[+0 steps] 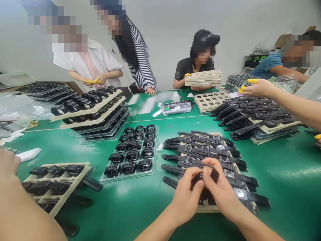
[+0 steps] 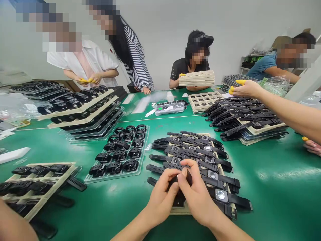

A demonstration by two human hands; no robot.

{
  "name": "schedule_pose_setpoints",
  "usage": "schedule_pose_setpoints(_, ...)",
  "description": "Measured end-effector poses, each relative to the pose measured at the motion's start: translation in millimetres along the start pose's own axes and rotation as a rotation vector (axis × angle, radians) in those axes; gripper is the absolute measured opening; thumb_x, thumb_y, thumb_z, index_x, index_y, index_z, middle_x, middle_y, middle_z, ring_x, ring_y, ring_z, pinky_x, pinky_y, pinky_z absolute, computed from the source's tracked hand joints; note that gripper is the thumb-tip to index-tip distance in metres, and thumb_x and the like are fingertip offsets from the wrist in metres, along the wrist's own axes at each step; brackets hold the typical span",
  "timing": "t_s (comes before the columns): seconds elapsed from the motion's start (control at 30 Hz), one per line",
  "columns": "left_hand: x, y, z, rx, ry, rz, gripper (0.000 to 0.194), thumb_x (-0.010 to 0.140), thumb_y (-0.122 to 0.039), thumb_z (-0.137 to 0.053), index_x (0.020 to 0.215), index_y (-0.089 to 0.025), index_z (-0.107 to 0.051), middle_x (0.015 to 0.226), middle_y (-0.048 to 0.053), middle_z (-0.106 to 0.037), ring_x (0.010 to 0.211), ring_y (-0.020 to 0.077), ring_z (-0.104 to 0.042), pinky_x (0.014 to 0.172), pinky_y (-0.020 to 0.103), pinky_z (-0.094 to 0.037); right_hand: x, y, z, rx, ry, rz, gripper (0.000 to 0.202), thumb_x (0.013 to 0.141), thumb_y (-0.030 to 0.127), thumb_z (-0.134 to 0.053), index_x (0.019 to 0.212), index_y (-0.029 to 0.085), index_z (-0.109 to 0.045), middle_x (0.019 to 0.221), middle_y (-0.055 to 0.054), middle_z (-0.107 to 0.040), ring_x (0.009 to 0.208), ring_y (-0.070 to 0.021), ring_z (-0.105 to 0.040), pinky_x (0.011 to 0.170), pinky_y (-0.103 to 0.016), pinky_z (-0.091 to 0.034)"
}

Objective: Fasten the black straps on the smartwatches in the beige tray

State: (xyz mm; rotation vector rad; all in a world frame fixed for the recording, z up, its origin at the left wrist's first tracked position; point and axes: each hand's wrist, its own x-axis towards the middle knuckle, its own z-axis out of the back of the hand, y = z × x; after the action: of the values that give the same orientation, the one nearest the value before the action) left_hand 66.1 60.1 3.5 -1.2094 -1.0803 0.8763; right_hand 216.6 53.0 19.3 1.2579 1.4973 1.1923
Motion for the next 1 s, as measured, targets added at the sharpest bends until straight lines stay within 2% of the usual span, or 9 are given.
schedule_pose_setpoints(0.07, 2.7, 2.0, -0.6, -0.250, -0.088, 0.058, 0.036, 0.100, -0.054, -0.050, 0.112, -0.021, -0.060, 0.073, -0.003, -0.049, 0.069, 0.0136, -0.050, 0.072, 0.029, -0.044, -4.3, 2.2, 1.8, -0.041, 0.053, 0.036, 0.052, 0.101, 0.069, -0.036, 0.136, 0.034, -0.050, 0.087, 0.001, -0.050, 0.070, -0.0173, -0.047, 0.068, -0.031, -0.047)
schedule_pose_setpoints(0.13, 5.8, 0.2, -0.5, -0.472, -0.146, 0.108, 0.042, 0.098, -0.060, -0.052, 0.110, -0.021, -0.059, 0.069, -0.006, -0.039, 0.063, 0.0113, -0.040, 0.067, 0.026, -0.040, -7.4, 1.0, 2.1, -0.155, 0.052, 0.073, 0.056, 0.103, 0.067, -0.027, 0.139, 0.033, -0.054, 0.101, -0.005, -0.057, 0.081, -0.0208, -0.053, 0.071, -0.032, -0.048)
schedule_pose_setpoints(0.2, 7.4, -2.6, -1.0, -0.569, -0.164, 0.138, 0.043, 0.095, -0.060, -0.056, 0.110, -0.020, -0.060, 0.073, -0.004, -0.043, 0.068, 0.0116, -0.042, 0.069, 0.026, -0.039, -8.3, -5.2, 0.4, -0.268, -0.014, 0.085, 0.049, 0.104, 0.062, -0.034, 0.133, 0.032, -0.061, 0.120, -0.008, -0.060, 0.103, -0.0254, -0.056, 0.078, -0.033, -0.050)
schedule_pose_setpoints(0.27, 6.8, -3.2, -2.5, -0.576, -0.160, 0.154, 0.044, 0.093, -0.060, -0.060, 0.110, -0.019, -0.061, 0.079, -0.002, -0.049, 0.073, 0.0124, -0.044, 0.071, 0.026, -0.039, -6.6, -15.1, -1.9, -0.281, -0.100, 0.084, 0.042, 0.103, 0.060, -0.042, 0.125, 0.031, -0.064, 0.128, -0.008, -0.060, 0.110, -0.0270, -0.057, 0.082, -0.033, -0.051)
schedule_pose_setpoints(0.37, 3.2, 1.2, -5.2, -0.551, -0.141, 0.153, 0.044, 0.093, -0.059, -0.061, 0.111, -0.019, -0.062, 0.080, 0.000, -0.053, 0.075, 0.0134, -0.047, 0.073, 0.026, -0.041, -0.5, -29.2, -4.0, -0.152, -0.172, 0.058, 0.040, 0.101, 0.062, -0.047, 0.111, 0.027, -0.063, 0.107, -0.007, -0.064, 0.087, -0.0227, -0.062, 0.073, -0.031, -0.053)
schedule_pose_setpoints(0.5, -1.5, 7.3, -6.1, -0.517, -0.121, 0.124, 0.042, 0.094, -0.059, -0.058, 0.116, -0.022, -0.060, 0.078, -0.001, -0.056, 0.076, 0.0151, -0.052, 0.075, 0.027, -0.045, 6.7, -33.1, -9.4, -0.033, -0.170, 0.065, 0.042, 0.098, 0.065, -0.051, 0.095, 0.024, -0.061, 0.080, -0.002, -0.058, 0.069, -0.0183, -0.057, 0.061, -0.027, -0.048)
schedule_pose_setpoints(0.63, -2.7, 5.8, -5.9, -0.367, -0.226, 0.123, 0.043, 0.091, -0.058, -0.064, 0.116, -0.023, -0.066, 0.099, 0.005, -0.067, 0.089, 0.0191, -0.061, 0.083, 0.029, -0.049, 8.8, -31.3, -18.9, 0.059, -0.177, 0.068, 0.045, 0.094, 0.068, -0.058, 0.091, 0.023, -0.059, 0.072, 0.003, -0.051, 0.062, -0.0133, -0.048, 0.055, -0.023, -0.039)
schedule_pose_setpoints(0.73, -1.2, 3.5, -6.3, -0.310, -0.296, 0.106, 0.044, 0.085, -0.058, -0.071, 0.110, -0.022, -0.073, 0.115, 0.008, -0.071, 0.108, 0.0251, -0.064, 0.097, 0.032, -0.049, 12.0, -33.1, -21.0, 0.192, -0.090, 0.050, 0.047, 0.090, 0.069, -0.063, 0.090, 0.022, -0.057, 0.069, 0.005, -0.045, 0.057, -0.0100, -0.039, 0.052, -0.021, -0.031)
schedule_pose_setpoints(1.0, 4.7, -0.9, 1.9, -0.215, -0.250, 0.102, 0.048, 0.076, -0.062, -0.078, 0.105, -0.025, -0.081, 0.111, 0.009, -0.077, 0.106, 0.0279, -0.068, 0.097, 0.033, -0.054, 23.3, -26.6, -16.0, 0.459, 0.002, -0.100, 0.052, 0.077, 0.065, -0.081, 0.078, 0.019, -0.056, 0.065, 0.006, -0.044, 0.057, -0.0088, -0.034, 0.055, -0.020, -0.030)
